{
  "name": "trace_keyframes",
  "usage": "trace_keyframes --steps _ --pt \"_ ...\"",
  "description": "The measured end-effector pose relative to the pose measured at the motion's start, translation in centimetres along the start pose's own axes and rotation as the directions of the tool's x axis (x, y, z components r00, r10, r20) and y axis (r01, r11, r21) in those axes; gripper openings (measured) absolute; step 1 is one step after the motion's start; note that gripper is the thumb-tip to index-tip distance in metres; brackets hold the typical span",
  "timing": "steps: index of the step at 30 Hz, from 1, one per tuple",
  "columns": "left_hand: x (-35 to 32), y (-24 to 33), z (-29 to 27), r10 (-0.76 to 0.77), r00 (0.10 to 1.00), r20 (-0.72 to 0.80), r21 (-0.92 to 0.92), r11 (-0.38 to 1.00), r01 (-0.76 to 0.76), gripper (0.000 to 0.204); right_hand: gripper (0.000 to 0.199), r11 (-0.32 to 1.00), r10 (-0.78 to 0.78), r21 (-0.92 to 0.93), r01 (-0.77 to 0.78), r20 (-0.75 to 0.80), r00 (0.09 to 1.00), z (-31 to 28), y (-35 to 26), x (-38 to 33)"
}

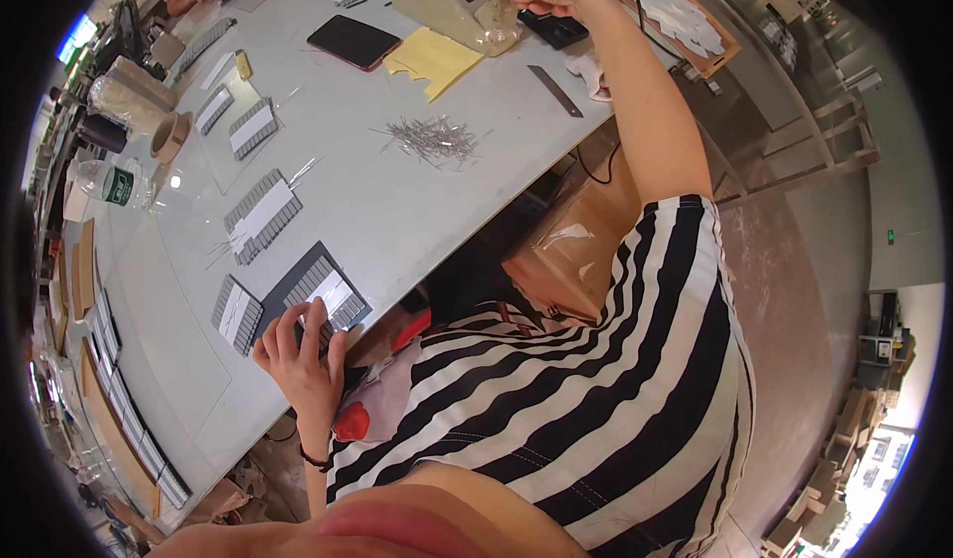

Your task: Placing small metal pins into a template strip for electronic component assembly.

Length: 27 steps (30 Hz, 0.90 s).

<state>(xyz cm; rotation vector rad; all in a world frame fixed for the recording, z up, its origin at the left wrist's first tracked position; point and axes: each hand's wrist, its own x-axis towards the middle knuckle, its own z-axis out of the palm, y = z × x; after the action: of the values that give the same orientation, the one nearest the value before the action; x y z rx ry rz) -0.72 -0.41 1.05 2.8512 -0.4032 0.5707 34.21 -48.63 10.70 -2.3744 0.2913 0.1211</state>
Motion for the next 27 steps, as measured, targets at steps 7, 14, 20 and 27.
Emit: trace_keyframes --steps 7,14,20,27 --pt "-0.9 0.1 -0.3 -0.014 1.000 -0.004 0.006 1.000 0.014 0.047 0.028 0.896 -0.442 -0.048 0.442 -0.201 0.874 4.3 3.2 0.8" --pt "0.9 -0.1 1.0 0.002 0.997 -0.079 -0.040 0.999 -0.005 0.046 0.021 0.957 -0.214 0.152 0.245 -0.195 0.957 9.8 0.1 -13.5" --pt "-0.2 -0.4 0.8 -0.050 0.993 -0.104 -0.037 0.998 0.047 0.046 0.049 0.792 -0.357 0.597 0.128 0.283 0.890 24.1 -9.6 -28.4" --pt "-0.4 -0.2 0.8 -0.044 0.996 -0.082 -0.053 0.998 0.040 0.047 0.043 0.906 -0.321 0.373 0.198 0.305 0.897 27.3 -10.4 -29.0"
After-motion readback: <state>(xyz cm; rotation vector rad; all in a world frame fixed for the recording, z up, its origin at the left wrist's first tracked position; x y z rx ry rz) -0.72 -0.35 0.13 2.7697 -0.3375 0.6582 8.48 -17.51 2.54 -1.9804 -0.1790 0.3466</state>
